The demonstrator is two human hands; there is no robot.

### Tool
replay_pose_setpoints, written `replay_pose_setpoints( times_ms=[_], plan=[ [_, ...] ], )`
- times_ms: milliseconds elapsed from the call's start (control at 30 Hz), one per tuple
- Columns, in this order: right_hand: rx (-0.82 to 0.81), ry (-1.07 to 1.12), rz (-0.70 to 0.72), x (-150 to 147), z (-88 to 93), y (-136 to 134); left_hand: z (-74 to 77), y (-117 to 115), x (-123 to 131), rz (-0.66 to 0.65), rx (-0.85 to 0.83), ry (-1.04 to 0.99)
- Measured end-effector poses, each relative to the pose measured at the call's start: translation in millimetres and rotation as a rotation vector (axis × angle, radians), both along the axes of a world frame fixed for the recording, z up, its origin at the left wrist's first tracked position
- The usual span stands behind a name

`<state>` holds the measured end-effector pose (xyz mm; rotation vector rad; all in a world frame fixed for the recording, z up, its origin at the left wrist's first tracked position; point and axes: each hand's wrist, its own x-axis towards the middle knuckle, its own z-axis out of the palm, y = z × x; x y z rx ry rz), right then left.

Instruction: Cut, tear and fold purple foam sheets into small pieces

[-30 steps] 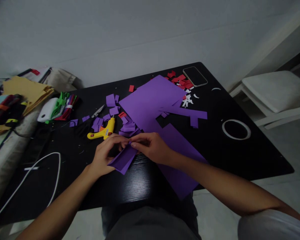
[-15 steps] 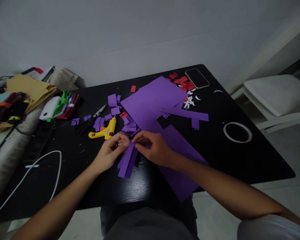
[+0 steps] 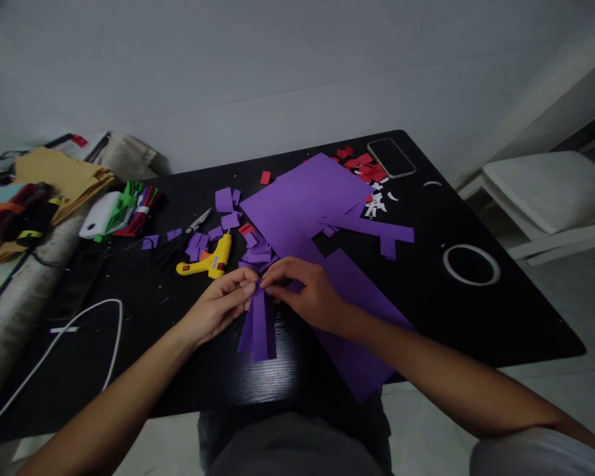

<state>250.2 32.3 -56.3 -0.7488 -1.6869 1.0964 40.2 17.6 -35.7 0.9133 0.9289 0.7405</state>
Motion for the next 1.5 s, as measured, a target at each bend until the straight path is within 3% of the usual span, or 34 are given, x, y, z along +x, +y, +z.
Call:
replay_pose_setpoints(
  times_ms=[200,467,767,967,1267,1367,1433,1500],
  plan=[
    [0.038,0.002,-0.006,-0.9,0.0,-0.5,6.1,-0.8,3.1,0.037,-0.118,-0.088],
    [0.065,-0.041,-0.024,-0.7,0.0,-1.0,0.9,-0.6,0.3,0.052,-0.14,-0.075],
    [0.299,-0.196,-0.029,0.5,1.0,-4.5,0.7,-1.1,0.9,0.02,-0.139,-0.091],
    [0.372,-0.215,-0.015,0.7,-1.4,-4.7,2.2,-0.4,0.9,0.021,-0.145,-0.078],
    [0.125,-0.153,0.02,2.5,-0.5,-2.5,3.9,1.1,1.8,0.003,-0.128,-0.08],
    [-0.029,-0.104,0.034,1.8,0.6,-0.6,2.1,1.6,2.3,-0.026,-0.107,-0.063],
    [-0.157,-0.054,0.052,0.9,1.5,0.7,-1.0,1.6,1.0,-0.051,-0.025,-0.005],
    [-0.261,-0.012,0.077,-0.2,2.7,2.1,-4.1,1.4,-2.0,-0.031,0.163,0.115]
  ],
)
